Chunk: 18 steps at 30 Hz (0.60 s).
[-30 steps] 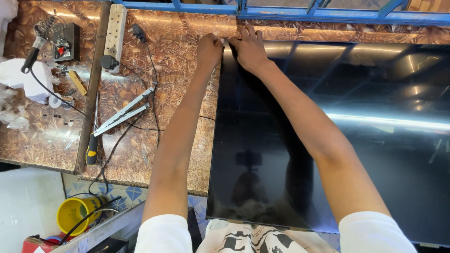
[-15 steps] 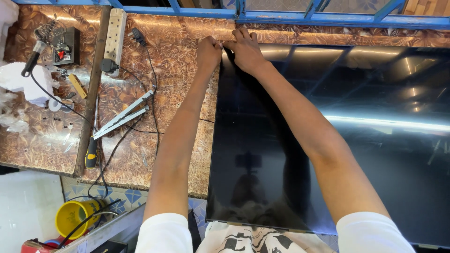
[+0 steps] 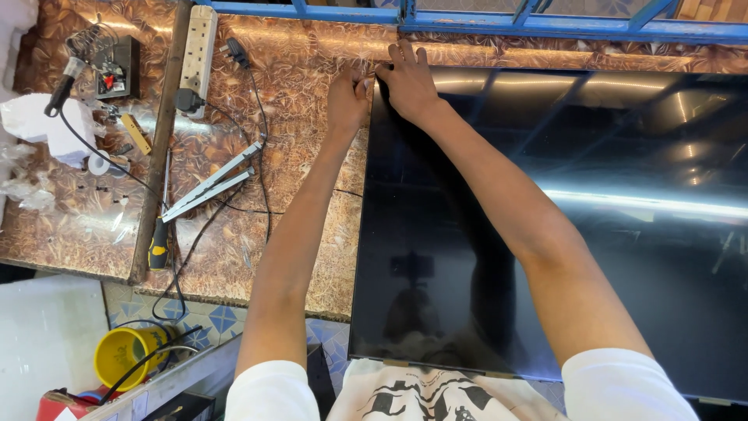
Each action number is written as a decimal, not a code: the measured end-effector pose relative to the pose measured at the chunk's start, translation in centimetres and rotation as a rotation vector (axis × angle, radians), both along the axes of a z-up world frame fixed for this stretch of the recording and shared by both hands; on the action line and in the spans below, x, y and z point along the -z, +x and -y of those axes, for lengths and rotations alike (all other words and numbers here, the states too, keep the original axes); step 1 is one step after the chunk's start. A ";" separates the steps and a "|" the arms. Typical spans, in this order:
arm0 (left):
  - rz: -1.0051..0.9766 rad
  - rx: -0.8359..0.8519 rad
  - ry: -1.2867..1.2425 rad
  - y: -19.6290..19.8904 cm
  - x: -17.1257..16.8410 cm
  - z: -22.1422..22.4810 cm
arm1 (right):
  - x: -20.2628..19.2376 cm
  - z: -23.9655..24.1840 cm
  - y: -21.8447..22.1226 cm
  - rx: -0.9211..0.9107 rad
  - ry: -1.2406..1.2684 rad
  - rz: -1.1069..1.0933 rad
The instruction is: Applying black adhesive tape to the perimeter of a television screen panel during a repair process.
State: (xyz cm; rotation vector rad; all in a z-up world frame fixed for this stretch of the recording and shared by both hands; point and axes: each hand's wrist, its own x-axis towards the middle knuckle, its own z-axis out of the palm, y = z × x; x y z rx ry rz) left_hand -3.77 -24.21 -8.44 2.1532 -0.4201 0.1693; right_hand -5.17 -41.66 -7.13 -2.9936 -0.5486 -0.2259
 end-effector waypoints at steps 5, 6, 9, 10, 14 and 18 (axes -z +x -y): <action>0.017 0.014 -0.026 -1.3 -0.3 -1.3 | -0.8 -1.3 -1.4 -0.017 -0.011 0.028; 0.062 0.033 -0.014 -1.4 -0.2 -1.5 | -1.2 -1.5 -1.6 0.015 0.024 -0.042; 0.120 0.067 -0.016 -2.7 -0.5 -2.2 | -0.7 -1.3 -1.8 0.049 0.077 -0.087; 0.136 0.080 -0.030 -3.2 -0.7 -2.4 | -0.3 -1.1 -1.7 0.051 0.095 -0.061; 0.198 0.106 -0.011 -5.4 -0.9 -3.7 | -0.5 -1.5 -2.5 0.062 0.072 -0.051; 0.232 0.116 0.063 -8.1 -1.6 -5.2 | -1.2 -2.3 -3.4 0.104 0.077 -0.093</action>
